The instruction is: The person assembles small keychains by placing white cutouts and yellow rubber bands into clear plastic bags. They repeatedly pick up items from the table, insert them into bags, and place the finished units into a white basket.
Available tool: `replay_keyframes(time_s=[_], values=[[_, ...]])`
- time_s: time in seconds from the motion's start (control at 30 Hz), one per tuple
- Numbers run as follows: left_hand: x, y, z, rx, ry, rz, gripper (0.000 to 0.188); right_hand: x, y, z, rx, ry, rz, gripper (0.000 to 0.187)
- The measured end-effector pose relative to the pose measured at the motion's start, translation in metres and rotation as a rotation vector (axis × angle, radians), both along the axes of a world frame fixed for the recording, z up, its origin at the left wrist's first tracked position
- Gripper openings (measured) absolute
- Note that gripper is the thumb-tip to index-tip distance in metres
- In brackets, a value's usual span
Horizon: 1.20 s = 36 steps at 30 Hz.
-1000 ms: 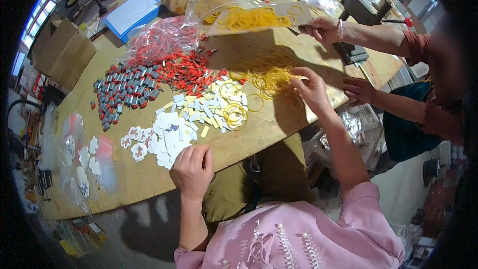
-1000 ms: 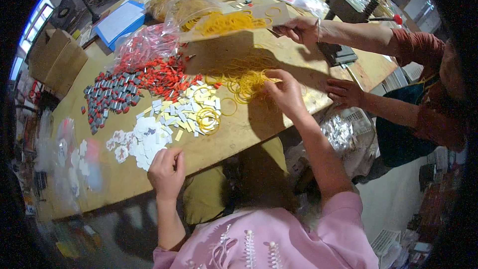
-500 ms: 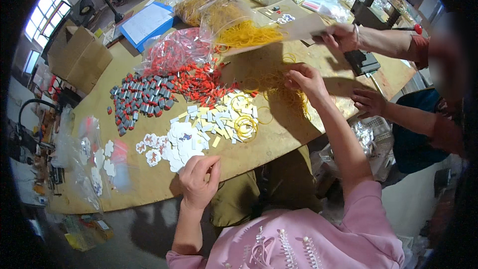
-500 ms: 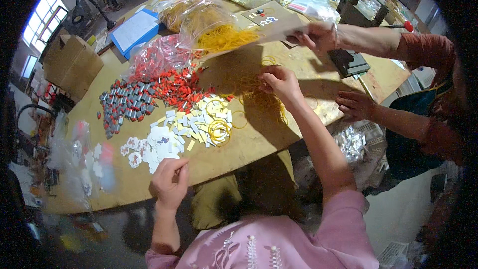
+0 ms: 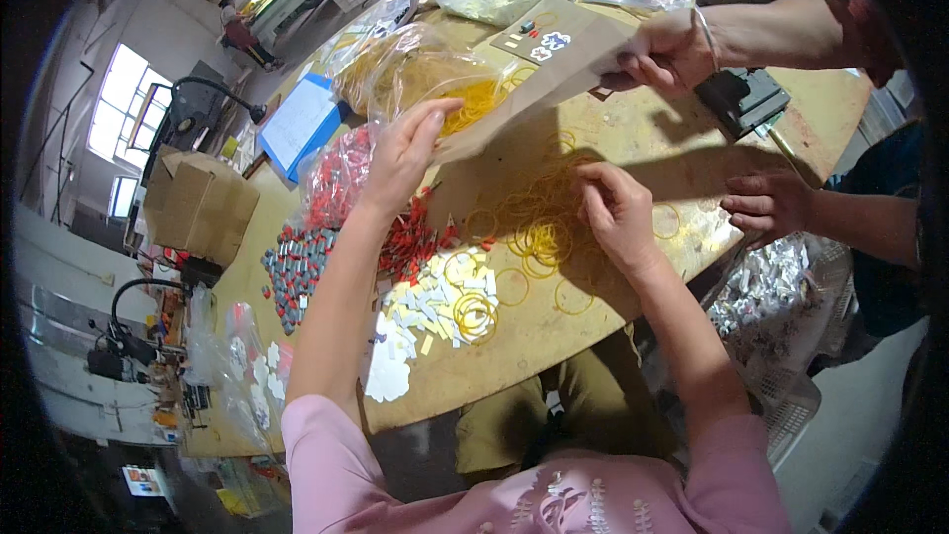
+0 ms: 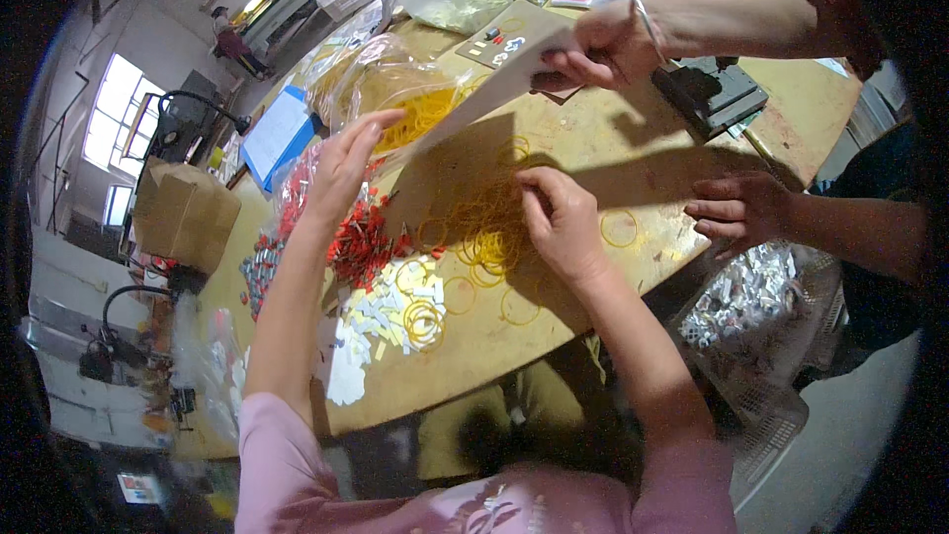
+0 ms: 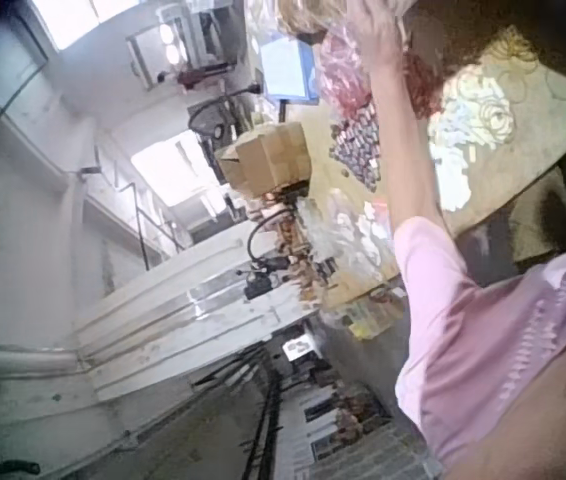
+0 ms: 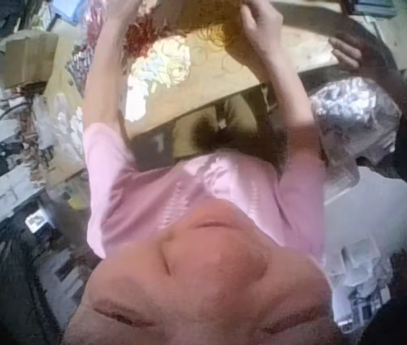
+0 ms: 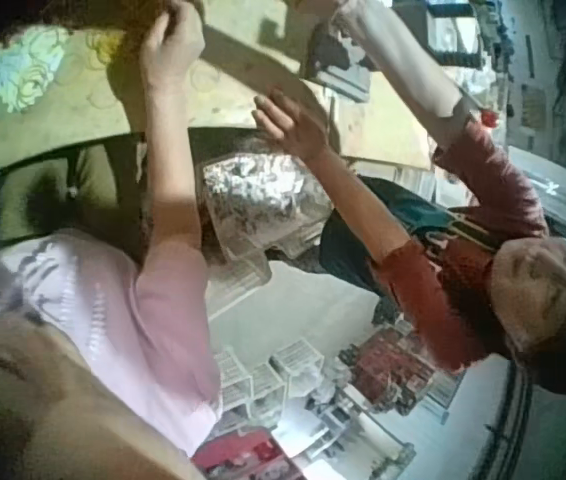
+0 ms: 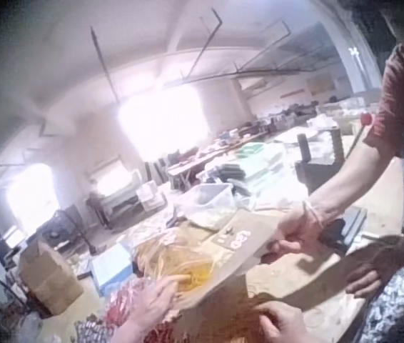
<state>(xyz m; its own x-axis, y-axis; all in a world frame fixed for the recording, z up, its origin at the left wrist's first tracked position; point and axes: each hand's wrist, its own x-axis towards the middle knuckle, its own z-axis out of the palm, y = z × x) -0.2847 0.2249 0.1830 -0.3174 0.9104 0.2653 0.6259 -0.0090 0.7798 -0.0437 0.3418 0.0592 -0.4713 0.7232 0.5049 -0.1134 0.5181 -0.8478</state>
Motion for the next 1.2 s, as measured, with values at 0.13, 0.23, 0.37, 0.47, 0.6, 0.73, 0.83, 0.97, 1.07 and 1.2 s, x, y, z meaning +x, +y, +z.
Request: replay_keyframes(time_s=[0.13, 0.23, 0.37, 0.47, 0.6, 0.73, 0.83, 0.97, 1.07, 1.2], values=[[-0.035, 0.061, -0.016, -0.314, 0.067, -0.264, 0.036, 0.006, -0.002, 0.012, 0.125, -0.004, 0.006, 0.018], [-0.054, 0.090, -0.065, -0.239, 0.522, -0.475, 0.042, 0.010, -0.005, 0.010, 0.133, -0.079, -0.009, 0.019], [-0.091, 0.103, -0.092, -0.336, 0.772, -0.149, 0.042, 0.011, -0.003, 0.011, 0.179, -0.073, -0.010, 0.024], [-0.106, 0.120, -0.065, -0.495, 1.020, 0.292, 0.049, 0.009, 0.000, 0.008, 0.259, -0.092, -0.039, 0.019], [-0.165, 0.120, -0.052, -0.290, 0.755, 0.616, 0.044, 0.006, -0.006, 0.015, 0.231, -0.030, 0.045, 0.022], [-0.183, 0.113, -0.051, -0.238, 0.211, 0.480, 0.038, 0.009, -0.003, 0.011, 0.199, -0.051, 0.052, 0.022], [-0.177, 0.103, -0.053, -0.209, 0.448, 0.550, 0.038, 0.009, -0.002, 0.011, 0.196, -0.050, 0.048, 0.021], [-0.138, 0.099, -0.049, 0.002, 0.450, 0.442, 0.039, 0.008, -0.001, 0.010, 0.186, -0.069, 0.029, 0.022], [-0.119, 0.061, -0.072, -0.102, 0.564, 0.236, 0.037, 0.004, -0.009, 0.010, 0.136, -0.061, 0.039, 0.020], [-0.022, 0.013, -0.068, 0.013, 0.561, 0.052, 0.032, 0.007, -0.003, 0.002, 0.053, -0.085, 0.031, 0.018]])
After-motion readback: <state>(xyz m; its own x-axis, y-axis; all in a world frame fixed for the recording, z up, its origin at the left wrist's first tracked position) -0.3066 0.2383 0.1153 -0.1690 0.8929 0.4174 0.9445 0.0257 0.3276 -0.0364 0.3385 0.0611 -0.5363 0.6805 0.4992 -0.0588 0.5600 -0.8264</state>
